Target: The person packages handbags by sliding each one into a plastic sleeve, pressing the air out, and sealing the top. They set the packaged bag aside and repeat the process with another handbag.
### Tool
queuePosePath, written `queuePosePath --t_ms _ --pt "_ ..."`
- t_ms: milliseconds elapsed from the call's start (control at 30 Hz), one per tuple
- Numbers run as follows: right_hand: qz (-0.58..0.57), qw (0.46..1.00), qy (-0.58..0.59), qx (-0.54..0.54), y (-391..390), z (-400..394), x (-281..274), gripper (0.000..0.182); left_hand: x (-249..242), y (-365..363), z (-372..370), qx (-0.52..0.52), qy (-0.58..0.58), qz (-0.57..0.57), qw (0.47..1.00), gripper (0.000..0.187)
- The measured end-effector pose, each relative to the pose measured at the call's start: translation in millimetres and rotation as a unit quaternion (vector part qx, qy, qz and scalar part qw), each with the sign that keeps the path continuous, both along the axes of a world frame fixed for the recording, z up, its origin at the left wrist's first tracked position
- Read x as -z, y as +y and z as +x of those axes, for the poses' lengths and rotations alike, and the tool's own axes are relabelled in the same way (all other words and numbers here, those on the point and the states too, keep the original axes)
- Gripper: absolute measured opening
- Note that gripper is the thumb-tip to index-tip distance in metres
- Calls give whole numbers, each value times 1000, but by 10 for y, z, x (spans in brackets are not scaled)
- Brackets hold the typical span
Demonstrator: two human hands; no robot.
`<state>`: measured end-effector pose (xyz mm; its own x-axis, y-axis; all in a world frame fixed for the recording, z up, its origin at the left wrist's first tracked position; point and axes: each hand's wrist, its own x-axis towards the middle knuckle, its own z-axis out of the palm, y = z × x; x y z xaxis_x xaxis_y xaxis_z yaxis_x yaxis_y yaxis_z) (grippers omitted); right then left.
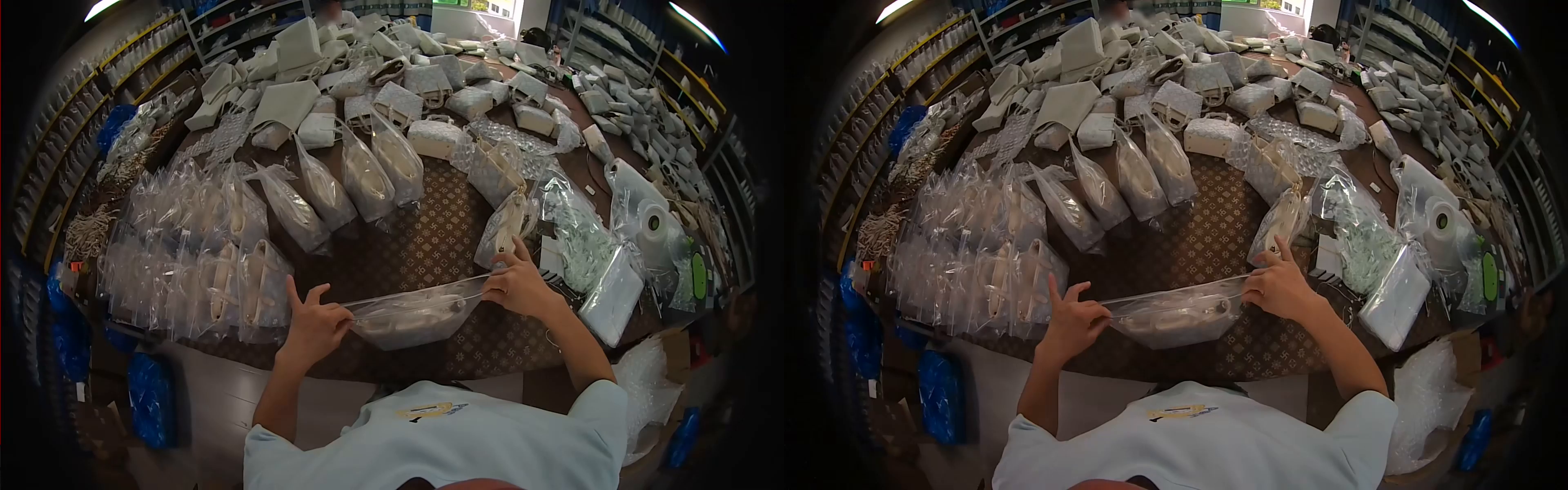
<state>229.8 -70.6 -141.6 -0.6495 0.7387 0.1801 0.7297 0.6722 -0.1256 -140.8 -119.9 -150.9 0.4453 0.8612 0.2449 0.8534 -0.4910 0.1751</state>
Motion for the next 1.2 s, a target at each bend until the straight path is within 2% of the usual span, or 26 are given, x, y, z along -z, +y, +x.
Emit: queuePosePath --t_ms 133,267,333,367,433,567,633,800,867,967,1033,1067,1133,1200 --pt "21 999 26 -24 50 -120 -243 8 -286 47 -166 -27 -19 17 999 2" --pt "-22 995 57 -77 67 -162 -60 9 -102 13 -273 -47 26 -23 998 2" --pt "-30 978 202 -46 28 -147 -18 15 -18 -68 -307 -51 9 -35 998 3" --pt "-34 978 199 -51 -10 -128 21 15 -11 -99 -306 -56 6 -38 998 3" --pt "-77 938 334 43 -32 -85 140 22 -29 -122 -291 -60 6 -33 998 4" --pt "-112 935 335 5 49 -37 460 22 -81 -150 -252 -73 0 -41 997 3" --pt "-148 929 336 46 75 -83 398 19 -78 -138 -294 -71 -17 -35 997 4" --pt "-119 936 330 4 94 -76 545 13 -78 -137 -309 -85 -1 -56 995 5" --pt "-40 939 340 -36 107 -92 509 11 -108 -145 -320 -92 7 -61 994 5" --pt "-69 918 389 -44 118 -117 553 10 -221 -82 -369 -100 -2 -83 992 7" --pt "-111 905 410 -21 43 -172 562 10 -300 -41 -390 -134 26 -170 976 17" --pt "-146 891 430 -1 46 -195 563 10 -317 -22 -304 -136 29 -167 976 17" --pt "-140 898 417 -6 73 -163 629 10 -339 40 139 -82 -29 5 996 31" --pt "-138 906 400 -6 57 -178 597 9 -150 123 841 20 -84 81 993 38"
